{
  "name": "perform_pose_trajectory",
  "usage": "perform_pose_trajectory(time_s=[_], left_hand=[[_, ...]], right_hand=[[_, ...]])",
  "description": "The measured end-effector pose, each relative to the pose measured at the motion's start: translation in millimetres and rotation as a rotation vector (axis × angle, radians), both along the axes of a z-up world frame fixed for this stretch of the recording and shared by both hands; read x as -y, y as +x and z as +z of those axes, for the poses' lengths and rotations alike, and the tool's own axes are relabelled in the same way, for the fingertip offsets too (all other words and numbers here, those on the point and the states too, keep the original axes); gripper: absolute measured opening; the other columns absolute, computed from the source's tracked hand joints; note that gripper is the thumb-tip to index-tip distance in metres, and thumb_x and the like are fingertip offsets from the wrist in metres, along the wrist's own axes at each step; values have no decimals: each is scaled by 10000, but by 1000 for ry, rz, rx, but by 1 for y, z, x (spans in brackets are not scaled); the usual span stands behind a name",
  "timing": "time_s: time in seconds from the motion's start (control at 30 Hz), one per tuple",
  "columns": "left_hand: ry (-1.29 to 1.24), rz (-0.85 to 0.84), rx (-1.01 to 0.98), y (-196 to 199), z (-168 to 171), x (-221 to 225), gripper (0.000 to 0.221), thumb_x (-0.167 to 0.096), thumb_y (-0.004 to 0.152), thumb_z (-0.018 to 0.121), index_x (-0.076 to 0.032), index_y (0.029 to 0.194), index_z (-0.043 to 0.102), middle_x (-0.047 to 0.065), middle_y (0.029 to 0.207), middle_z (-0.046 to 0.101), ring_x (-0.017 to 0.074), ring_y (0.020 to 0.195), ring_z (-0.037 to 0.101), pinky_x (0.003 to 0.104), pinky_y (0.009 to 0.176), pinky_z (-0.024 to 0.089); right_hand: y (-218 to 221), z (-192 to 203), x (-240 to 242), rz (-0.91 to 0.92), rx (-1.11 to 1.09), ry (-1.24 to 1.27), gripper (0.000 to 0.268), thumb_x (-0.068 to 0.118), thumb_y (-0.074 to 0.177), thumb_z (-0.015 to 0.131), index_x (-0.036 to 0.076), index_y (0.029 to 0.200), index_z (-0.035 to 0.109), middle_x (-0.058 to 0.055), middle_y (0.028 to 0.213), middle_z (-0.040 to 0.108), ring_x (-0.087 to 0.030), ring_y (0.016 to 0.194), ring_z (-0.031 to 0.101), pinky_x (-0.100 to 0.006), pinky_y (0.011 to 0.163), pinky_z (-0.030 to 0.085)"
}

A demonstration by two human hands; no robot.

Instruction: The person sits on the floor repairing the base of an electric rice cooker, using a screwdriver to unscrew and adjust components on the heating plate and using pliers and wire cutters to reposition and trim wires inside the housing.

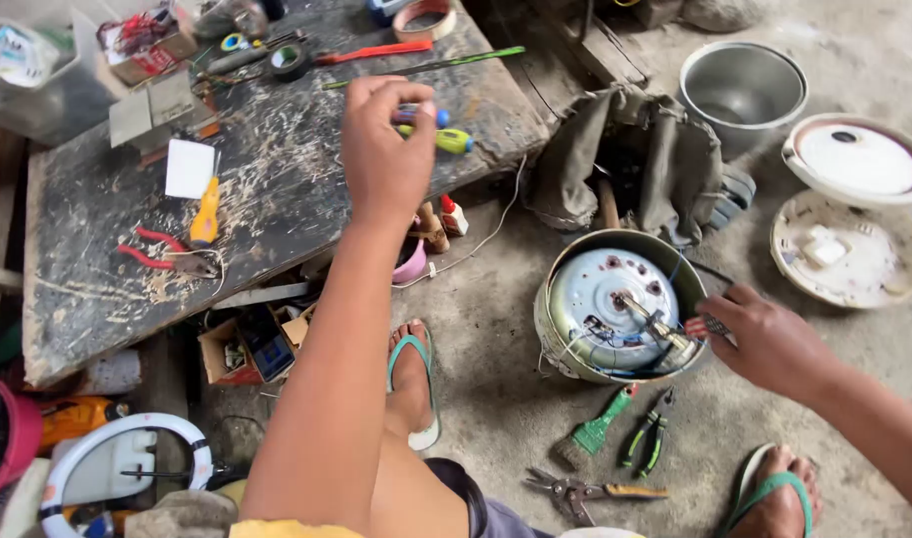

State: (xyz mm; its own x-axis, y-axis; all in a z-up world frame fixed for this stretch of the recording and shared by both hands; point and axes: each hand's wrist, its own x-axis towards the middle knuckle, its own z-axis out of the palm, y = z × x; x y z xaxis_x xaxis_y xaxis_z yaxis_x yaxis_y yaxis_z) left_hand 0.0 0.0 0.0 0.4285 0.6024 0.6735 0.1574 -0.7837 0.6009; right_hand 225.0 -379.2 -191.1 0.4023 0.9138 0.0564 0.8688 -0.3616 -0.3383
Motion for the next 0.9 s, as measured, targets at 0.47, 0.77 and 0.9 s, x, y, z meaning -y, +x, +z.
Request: perform_pose_trajectory(time_s=[0.47,0.77,0.9], left_hand=[[-109,-228,-531,-22,-12,115,264,-203,841,764,-84,1076,749,88,1121,649,207,889,683,338,783,569],[-93,-332,-686,-65,16,170,339,-212,839,756,-79,1152,753,87,1091,695,202,953,709,336,841,558],[-81,-395,-657,-70,-15,169,374,-227,845,749,-63,1180,723,122,1191,683,245,1060,689,354,919,551]], right_hand=[[-4,15,22,2,62,-217,363,286,888,634,203,1241,611,-113,1051,655,-339,936,722,-469,791,599],[-1,13,16,-15,107,-311,388,323,929,603,216,1302,595,-152,1133,678,-365,1005,721,-482,822,599],[-3,17,13,2,85,-336,407,324,931,609,206,1320,584,-155,1124,689,-365,1023,720,-481,835,600]])
